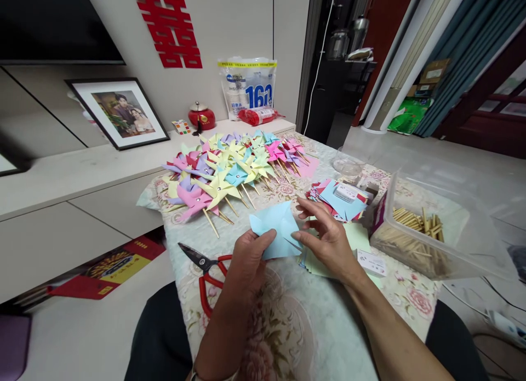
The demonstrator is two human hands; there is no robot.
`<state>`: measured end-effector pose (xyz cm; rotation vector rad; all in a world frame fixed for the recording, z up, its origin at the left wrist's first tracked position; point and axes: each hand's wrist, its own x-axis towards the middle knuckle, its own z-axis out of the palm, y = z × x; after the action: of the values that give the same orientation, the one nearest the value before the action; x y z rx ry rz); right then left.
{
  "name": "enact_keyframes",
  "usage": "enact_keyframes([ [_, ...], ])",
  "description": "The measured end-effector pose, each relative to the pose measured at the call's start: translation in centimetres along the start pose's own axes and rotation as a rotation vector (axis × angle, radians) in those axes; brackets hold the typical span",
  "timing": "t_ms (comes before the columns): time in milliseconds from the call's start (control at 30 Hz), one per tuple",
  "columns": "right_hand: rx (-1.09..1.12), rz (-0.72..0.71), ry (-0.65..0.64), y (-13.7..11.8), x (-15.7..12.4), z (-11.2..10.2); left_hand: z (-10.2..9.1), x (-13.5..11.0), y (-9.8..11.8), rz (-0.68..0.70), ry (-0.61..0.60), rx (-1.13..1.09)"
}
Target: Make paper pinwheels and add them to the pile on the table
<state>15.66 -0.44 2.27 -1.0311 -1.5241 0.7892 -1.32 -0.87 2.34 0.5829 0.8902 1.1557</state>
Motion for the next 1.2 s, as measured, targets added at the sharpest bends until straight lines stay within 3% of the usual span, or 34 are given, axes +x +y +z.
enact_keyframes([
  [133,-0.063,-0.132,-0.143,-0.4,0.0,-0.7,-0.1,0.1,0.1,0.010,0.054,-0.010],
  [333,-0.091,-0.199,-0.344,0.0,0.0,-0.9,0.2,0.2,0.2,0.011,0.103,-0.011],
  [533,-0.099,-0.200,-0.350,0.0,0.1,-0.8,-0.1,0.5,-0.9,0.070,0.119,0.058],
  [700,-0.151,-0.096,-0.360,-0.3,0.1,-0.7,-0.1,0.8,-1.3,0.102,0.116,0.122],
  [967,-0.190,0.058,-0.334,-0.6,0.1,-0.3,0.8,0.1,-0.9,0.105,0.151,0.224],
  [1200,-0.271,0.077,-0.290,-0.3,0.0,0.0,0.7,0.5,-1.2,0.073,0.154,0.223],
])
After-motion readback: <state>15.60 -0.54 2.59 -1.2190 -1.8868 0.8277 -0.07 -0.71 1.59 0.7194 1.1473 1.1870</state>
